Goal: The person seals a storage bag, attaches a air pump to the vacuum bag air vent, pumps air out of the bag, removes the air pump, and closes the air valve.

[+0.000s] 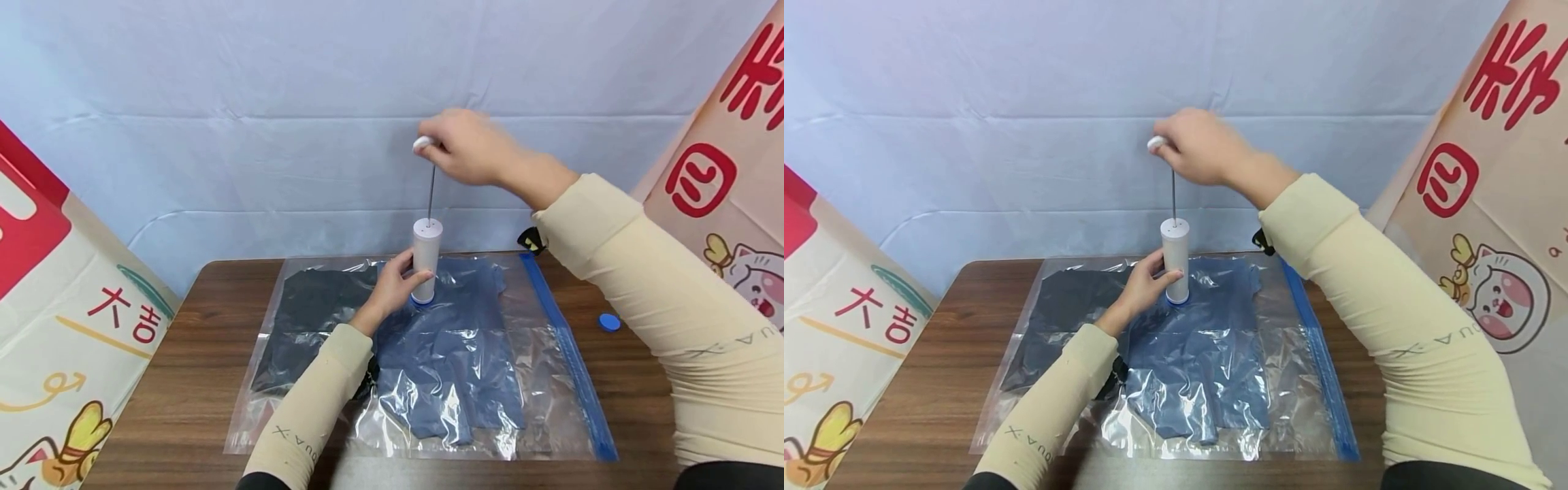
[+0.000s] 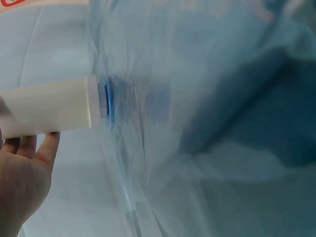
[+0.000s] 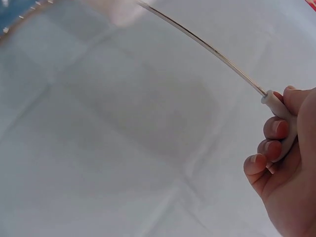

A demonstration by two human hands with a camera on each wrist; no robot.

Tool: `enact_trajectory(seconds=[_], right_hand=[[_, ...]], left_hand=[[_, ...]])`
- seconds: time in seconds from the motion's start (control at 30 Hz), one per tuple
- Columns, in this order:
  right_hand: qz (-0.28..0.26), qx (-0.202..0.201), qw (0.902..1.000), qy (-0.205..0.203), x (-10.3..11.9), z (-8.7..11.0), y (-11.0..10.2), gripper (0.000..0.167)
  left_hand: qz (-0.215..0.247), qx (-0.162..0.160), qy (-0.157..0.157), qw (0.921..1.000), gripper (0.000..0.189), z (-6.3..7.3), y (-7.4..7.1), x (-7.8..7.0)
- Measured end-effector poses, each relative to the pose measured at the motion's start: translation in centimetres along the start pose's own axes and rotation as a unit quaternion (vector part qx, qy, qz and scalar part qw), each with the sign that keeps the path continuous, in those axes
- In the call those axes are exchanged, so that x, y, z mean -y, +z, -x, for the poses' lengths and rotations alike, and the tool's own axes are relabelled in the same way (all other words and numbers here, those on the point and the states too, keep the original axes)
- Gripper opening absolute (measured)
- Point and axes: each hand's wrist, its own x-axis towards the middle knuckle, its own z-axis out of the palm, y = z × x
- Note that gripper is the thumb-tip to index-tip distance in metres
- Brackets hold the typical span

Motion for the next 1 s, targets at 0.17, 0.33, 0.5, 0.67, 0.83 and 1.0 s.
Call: enact_trajectory(seconds=[0.17, 0.33, 0.5, 0.67, 0.83, 1.0], right_hand=[[0.008, -0.039, 0.9991, 0.015, 0.5, -0.8, -3.0, 0.029], [0.032, -0.038, 0.9983, 0.031, 1.0, -1.1, -4.2, 0.029], [0.047, -0.031, 0.9981, 0.025, 1.3, -1.0, -3.7, 0.031], [0.045, -0.002, 0.9988, 0.016, 1.2, -0.7, -2.1, 0.030], [0.019, 0.046, 0.9985, 0.021, 0.3, -0.1, 0.6, 0.030], [0.011, 0.077, 0.9969, 0.016, -0.2, 1.0, 3.5, 0.030]], left_hand=[[-0.007, -0.001, -0.001, 1.0000, 0.058, 0.1, -0.2, 0.1], [-0.013, -0.004, -0.003, 0.9999, 0.058, 0.2, -0.2, 0.0], [-0.006, 0.000, -0.001, 1.0000, 0.056, 0.2, -0.1, 0.0], [-0.002, 0.000, 0.002, 1.0000, 0.057, 0.0, 0.0, 0.0], [0.000, 0.002, 0.001, 1.0000, 0.056, 0.0, 0.0, 0.1], [0.002, 0.000, 0.004, 1.0000, 0.055, 0.0, -0.1, 0.1]])
